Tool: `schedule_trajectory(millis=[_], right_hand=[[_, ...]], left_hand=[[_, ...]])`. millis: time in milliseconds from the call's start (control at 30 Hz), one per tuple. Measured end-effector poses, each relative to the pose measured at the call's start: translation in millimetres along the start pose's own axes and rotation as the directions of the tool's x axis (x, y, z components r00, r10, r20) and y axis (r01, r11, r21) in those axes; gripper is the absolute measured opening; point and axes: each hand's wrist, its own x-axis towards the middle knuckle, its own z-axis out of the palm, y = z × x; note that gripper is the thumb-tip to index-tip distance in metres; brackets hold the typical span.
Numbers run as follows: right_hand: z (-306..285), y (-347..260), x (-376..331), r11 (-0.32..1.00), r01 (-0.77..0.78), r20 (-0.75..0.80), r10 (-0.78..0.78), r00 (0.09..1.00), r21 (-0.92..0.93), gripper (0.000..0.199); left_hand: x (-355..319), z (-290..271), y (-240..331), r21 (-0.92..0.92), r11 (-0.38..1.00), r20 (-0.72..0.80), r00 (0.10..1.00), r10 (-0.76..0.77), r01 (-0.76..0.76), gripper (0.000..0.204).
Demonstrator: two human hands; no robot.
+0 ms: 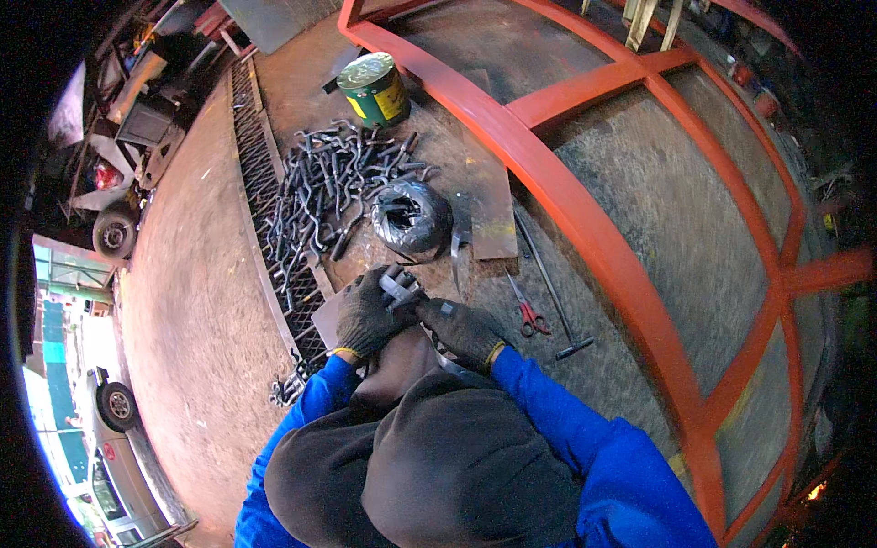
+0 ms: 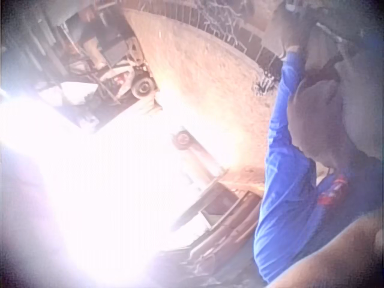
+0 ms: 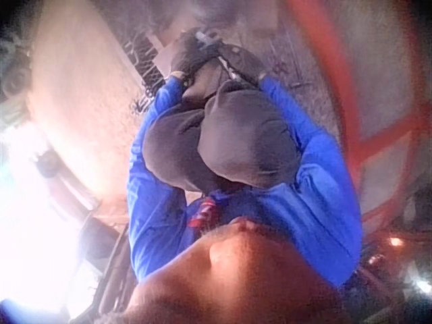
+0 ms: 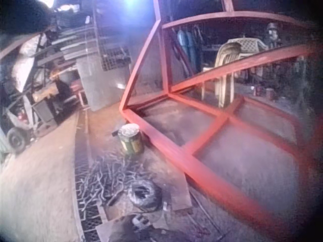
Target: The person sits on the floor and wraps a black strap around a bundle of wavy metal rods using both hands. They repeatedly adjust the strap and the bundle to secure it.
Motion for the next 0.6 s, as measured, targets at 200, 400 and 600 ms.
schedule_trajectory(millis=[200,400,600], right_hand=[[-24.5,-12.0,2.6,0.997,-0.072,0.132,0.073,0.989,-0.012,0.035],[-43.7,-40.7,13.1,0.741,-0.461,0.275,0.370,0.887,0.488,0.034],[-1.5,-7.5,4.2,0.945,-0.064,0.040,0.054,0.998,0.320,0.037]], left_hand=[[0.0,11.1,-13.4,0.071,0.995,-0.043,0.996,0.077,-0.074,0.073],[-3.4,2.3,-3.1,-0.005,1.000,0.017,0.999,-0.030,0.030,0.068],[-6.3,-2.6,4.4,0.160,0.986,-0.006,0.999,-0.050,0.050,0.087]])
